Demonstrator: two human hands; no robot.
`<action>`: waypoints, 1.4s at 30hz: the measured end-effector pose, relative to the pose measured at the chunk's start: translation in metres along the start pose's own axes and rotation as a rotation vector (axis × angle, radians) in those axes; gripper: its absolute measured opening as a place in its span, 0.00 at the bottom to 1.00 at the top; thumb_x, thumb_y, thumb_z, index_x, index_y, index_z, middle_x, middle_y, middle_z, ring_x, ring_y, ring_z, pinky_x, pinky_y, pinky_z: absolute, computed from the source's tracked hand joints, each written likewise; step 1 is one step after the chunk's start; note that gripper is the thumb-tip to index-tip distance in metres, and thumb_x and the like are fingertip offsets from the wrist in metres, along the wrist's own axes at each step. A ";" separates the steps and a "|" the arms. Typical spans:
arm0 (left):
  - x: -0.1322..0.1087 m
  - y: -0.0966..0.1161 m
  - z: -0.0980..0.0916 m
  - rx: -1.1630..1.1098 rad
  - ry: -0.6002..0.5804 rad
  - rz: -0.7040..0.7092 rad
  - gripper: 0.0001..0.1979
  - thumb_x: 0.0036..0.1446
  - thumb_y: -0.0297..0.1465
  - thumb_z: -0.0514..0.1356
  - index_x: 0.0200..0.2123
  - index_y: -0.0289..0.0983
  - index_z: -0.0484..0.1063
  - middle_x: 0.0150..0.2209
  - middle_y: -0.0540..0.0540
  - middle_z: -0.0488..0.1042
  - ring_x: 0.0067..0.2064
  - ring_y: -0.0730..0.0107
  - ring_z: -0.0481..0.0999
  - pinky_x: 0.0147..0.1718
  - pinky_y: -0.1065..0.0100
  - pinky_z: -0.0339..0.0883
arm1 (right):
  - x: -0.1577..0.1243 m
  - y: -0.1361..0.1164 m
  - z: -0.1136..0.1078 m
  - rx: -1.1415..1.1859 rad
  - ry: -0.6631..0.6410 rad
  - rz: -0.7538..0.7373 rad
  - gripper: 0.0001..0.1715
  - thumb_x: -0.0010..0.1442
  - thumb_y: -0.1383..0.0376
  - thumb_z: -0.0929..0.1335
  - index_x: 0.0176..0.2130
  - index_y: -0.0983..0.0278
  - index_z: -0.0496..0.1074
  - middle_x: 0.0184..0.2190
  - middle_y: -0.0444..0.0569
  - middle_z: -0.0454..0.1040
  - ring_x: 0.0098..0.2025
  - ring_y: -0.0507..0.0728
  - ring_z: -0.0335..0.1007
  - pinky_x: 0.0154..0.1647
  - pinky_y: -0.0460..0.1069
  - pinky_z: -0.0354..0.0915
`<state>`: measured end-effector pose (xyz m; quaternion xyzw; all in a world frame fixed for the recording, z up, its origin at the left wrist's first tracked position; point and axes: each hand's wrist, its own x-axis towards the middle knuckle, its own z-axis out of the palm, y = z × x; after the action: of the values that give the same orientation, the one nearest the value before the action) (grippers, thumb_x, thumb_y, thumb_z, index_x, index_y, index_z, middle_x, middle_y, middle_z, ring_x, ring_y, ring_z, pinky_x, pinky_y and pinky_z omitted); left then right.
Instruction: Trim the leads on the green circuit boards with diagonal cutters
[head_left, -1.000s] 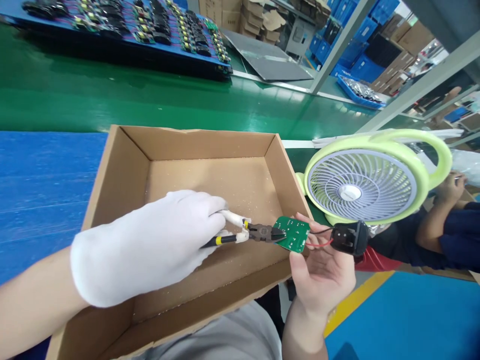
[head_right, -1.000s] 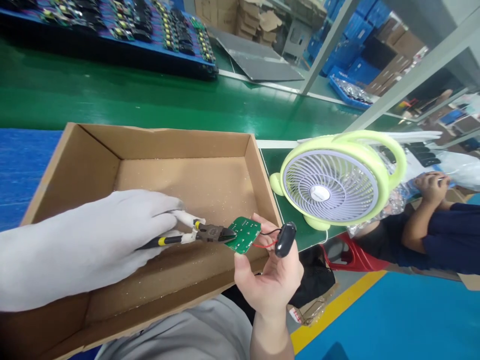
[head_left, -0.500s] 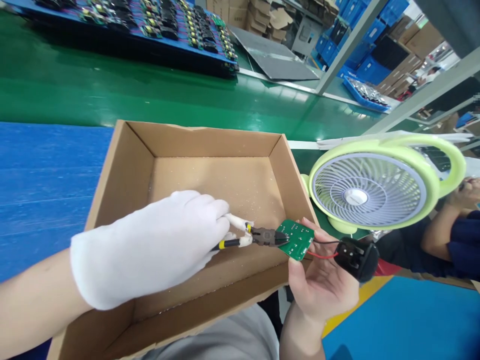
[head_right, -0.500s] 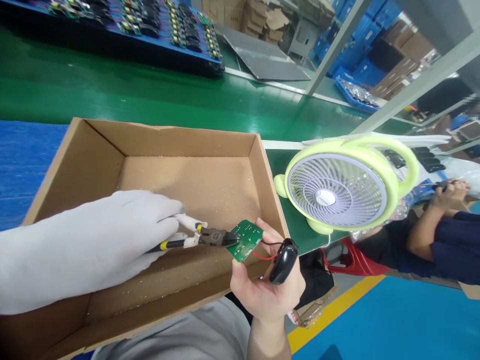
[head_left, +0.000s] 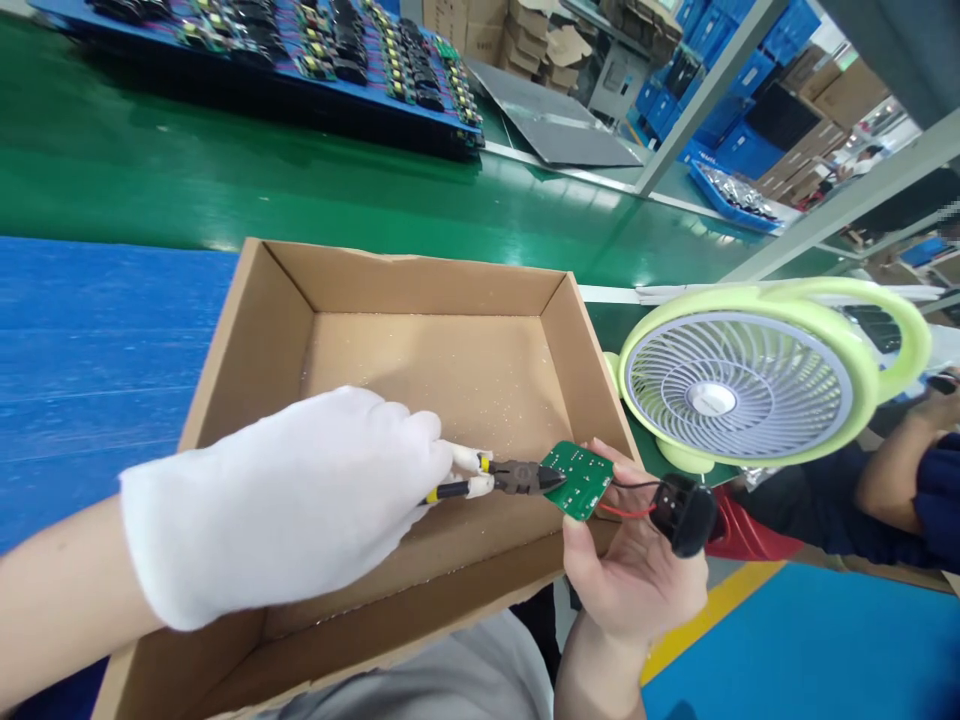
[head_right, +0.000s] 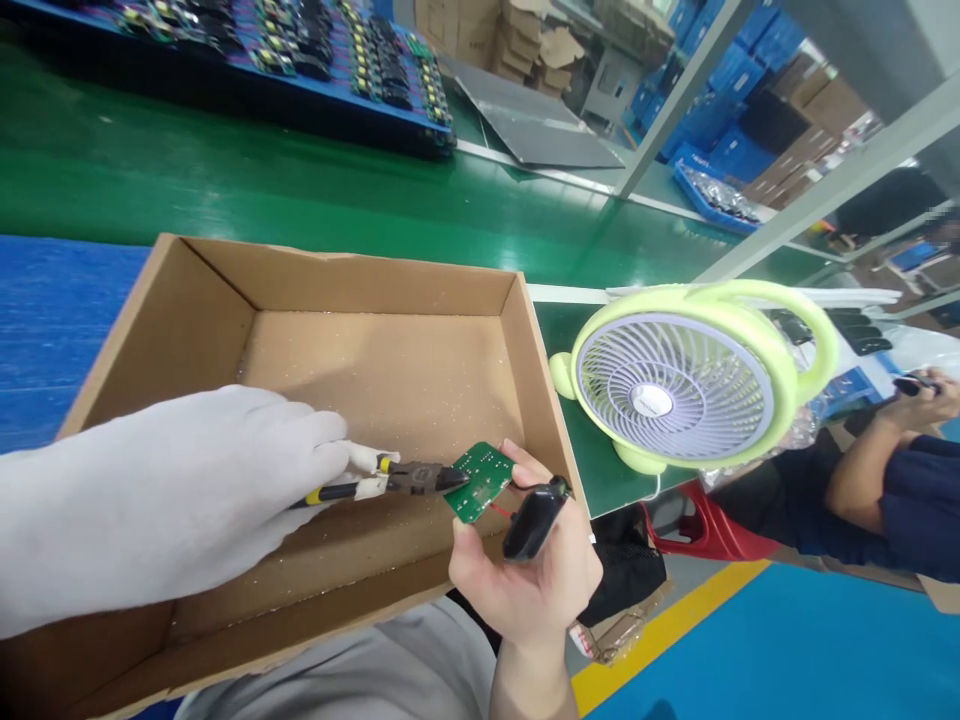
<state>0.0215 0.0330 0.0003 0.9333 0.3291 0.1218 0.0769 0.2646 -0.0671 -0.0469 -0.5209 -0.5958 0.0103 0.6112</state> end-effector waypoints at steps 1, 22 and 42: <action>0.000 0.000 0.000 0.006 -0.015 0.004 0.15 0.59 0.28 0.54 0.28 0.45 0.79 0.23 0.52 0.72 0.21 0.68 0.68 0.25 0.61 0.55 | 0.000 0.000 0.000 0.011 0.002 0.010 0.30 0.60 0.68 0.83 0.60 0.58 0.79 0.49 0.55 0.88 0.49 0.70 0.92 0.38 0.59 0.90; -0.001 0.025 -0.011 0.235 0.157 0.184 0.16 0.60 0.18 0.55 0.26 0.44 0.70 0.24 0.46 0.69 0.23 0.55 0.66 0.28 0.54 0.51 | -0.001 0.001 -0.005 0.140 0.043 0.008 0.25 0.65 0.67 0.81 0.59 0.62 0.80 0.52 0.60 0.88 0.49 0.70 0.92 0.38 0.59 0.90; -0.016 0.057 0.005 0.148 -0.070 -0.226 0.08 0.65 0.26 0.62 0.41 0.44 0.80 0.30 0.49 0.81 0.27 0.55 0.83 0.26 0.61 0.62 | -0.001 0.012 -0.010 0.139 -0.041 0.132 0.24 0.64 0.67 0.81 0.58 0.62 0.81 0.48 0.55 0.90 0.42 0.59 0.91 0.46 0.50 0.88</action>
<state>0.0450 -0.0210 0.0055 0.8971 0.4371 0.0552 0.0325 0.2792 -0.0685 -0.0535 -0.5148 -0.5706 0.1026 0.6315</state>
